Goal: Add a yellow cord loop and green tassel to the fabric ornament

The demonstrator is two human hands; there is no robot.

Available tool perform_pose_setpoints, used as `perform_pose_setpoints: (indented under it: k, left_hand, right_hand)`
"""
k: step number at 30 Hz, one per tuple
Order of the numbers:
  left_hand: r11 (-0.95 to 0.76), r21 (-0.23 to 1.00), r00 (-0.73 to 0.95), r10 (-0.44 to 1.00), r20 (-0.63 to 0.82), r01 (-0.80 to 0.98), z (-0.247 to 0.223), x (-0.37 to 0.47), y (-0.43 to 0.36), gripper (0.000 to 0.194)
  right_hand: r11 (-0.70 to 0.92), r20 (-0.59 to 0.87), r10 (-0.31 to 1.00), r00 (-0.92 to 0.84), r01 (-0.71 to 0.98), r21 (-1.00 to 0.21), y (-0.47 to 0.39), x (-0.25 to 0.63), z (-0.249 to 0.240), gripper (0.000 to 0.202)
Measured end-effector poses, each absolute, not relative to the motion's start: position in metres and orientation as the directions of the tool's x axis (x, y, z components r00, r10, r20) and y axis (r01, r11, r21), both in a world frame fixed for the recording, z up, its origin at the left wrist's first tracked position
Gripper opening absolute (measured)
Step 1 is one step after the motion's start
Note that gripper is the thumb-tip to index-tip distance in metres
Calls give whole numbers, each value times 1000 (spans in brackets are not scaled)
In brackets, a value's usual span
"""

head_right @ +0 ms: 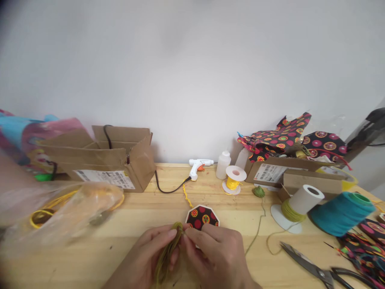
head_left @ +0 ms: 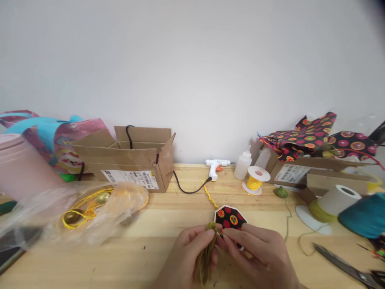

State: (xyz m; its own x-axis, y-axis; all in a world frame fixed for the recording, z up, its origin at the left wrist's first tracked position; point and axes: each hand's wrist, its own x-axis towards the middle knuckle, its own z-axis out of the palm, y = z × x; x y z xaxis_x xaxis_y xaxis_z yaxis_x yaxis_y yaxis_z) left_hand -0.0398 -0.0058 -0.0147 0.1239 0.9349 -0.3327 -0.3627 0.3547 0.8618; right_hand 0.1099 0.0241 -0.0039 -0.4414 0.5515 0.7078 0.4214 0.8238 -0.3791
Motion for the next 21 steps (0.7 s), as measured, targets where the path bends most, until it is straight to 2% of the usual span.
perform_pose_setpoints:
  k: [6,10,13,16,21]
  left_hand:
    - [259,949,183,957,-226,-181,-9,-38,-4,30]
    - [255,963,172,956,-238,-83,-5,-37,-4,31]
    - [277,956,171,951,-259,-94,-6,-37,-6,28]
    - [302,945,188,943,-276,-128,-4,-37,-7,25]
    - [228,974,176,959,-224,1,7,-36,-11,23]
  right_hand:
    - [819,677,568,-469,408,-404,24,108,-4,13]
    - [817,640,577,-507,365,-446,24,110,-1,14]
    - [788,606,612,-507,328,-521,23,111,2,12]
    - [691,535,711,-457,312,-652,23,111,4,14]
    - [407,287,889,-357,329,-852,26,107,0,26]
